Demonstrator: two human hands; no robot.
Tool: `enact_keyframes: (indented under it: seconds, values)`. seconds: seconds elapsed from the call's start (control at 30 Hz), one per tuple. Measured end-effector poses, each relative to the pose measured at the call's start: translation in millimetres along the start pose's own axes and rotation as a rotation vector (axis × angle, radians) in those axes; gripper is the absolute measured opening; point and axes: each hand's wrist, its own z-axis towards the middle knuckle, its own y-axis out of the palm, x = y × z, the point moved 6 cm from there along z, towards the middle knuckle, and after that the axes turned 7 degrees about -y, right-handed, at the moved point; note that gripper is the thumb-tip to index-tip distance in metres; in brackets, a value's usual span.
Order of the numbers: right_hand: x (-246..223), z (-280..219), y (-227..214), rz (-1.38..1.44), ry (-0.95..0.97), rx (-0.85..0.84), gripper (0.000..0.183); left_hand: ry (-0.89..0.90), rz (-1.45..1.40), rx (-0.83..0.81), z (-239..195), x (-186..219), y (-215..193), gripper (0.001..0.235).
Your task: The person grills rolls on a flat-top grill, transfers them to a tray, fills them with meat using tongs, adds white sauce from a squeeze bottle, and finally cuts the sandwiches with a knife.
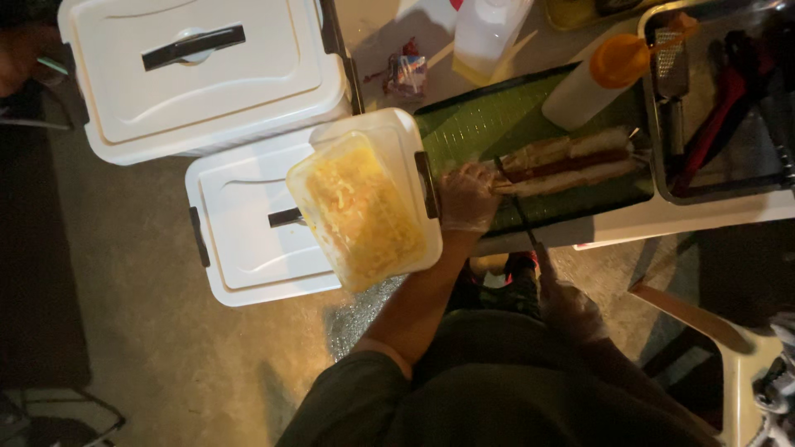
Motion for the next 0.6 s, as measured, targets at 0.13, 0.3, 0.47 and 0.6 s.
enact_keyframes:
  seconds: [0.13, 0.3, 0.47, 0.6]
  values:
    - [2.0, 0.3, -1.8, 0.057, 0.076, -0.046, 0.045, -0.041, 0.024, 0.019, 4.9, 5.8, -4.1, 0.053]
    - [1.3, 3.5, -1.4, 0.103, 0.137, -0.131, 0.053, -0.042, 0.059, 0.014, 5.7, 5.4, -7.5, 0.054]
    - [-11.0, -7.7, -23.7, 0.09, 0.149, -0.231, 0.072, -0.051, 0.054, 0.015, 4.0, 4.4, -2.6, 0.054]
    - [-20.2, -20.9, -57.1, 0.09, 0.137, -0.325, 0.074, -0.002, 0.062, 0.057, 6.3, -5.6, 16.0, 0.051]
